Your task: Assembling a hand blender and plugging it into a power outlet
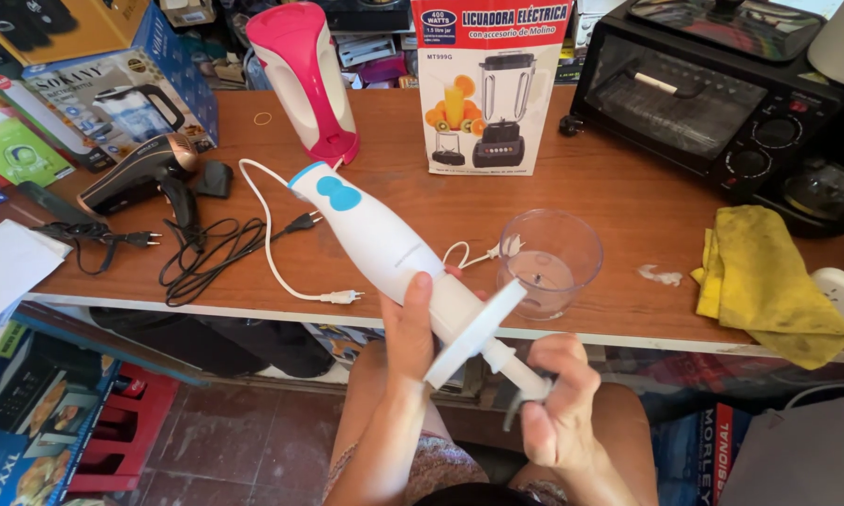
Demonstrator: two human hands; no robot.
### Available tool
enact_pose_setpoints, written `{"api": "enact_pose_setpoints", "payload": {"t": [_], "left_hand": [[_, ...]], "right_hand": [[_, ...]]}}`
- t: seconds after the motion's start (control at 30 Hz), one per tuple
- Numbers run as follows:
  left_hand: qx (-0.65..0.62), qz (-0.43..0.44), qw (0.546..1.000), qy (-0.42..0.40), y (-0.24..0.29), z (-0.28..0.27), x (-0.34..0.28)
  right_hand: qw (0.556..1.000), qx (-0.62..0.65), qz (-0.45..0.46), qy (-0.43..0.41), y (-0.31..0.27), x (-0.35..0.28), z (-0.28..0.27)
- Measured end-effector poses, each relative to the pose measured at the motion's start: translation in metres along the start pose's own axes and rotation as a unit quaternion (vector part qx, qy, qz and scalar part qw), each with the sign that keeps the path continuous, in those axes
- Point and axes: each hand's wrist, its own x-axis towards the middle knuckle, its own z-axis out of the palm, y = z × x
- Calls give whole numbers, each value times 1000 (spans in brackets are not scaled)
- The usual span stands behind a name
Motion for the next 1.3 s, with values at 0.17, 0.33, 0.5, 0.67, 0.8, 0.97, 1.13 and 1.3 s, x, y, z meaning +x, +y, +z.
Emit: {"api": "enact_pose_setpoints", "payload": {"t": [0.17,0.33,0.5,0.67,0.8,0.97,1.13,1.3], "left_hand": [[-8,0,999,50,10,5,1],[-32,1,999,32,12,3,1],[-5,-10,999,36,16,3,1],[-9,-13,999,32,11,-5,6],[-3,-19,999,48,8,-9,9],[-9,-45,997,58,11,-3,2],[-47,-64,995,58,11,1,0],[-24,-73,995,66,12,1,0]], "right_hand": [[985,-60,-11,-160,-4,13,-20],[970,-133,-5,-202,3,8,-20],[967,-119,-57,-218,-10,22,-22],[971,-62,-2,-232,-19,25,-25],[971,-118,-26,-207,-22,24,-27],[970,-139,-18,-197,-15,10,-19],[968,-163,-45,-186,-25,17,-11],[979,-134,-37,-149,-36,28,-5]]}}
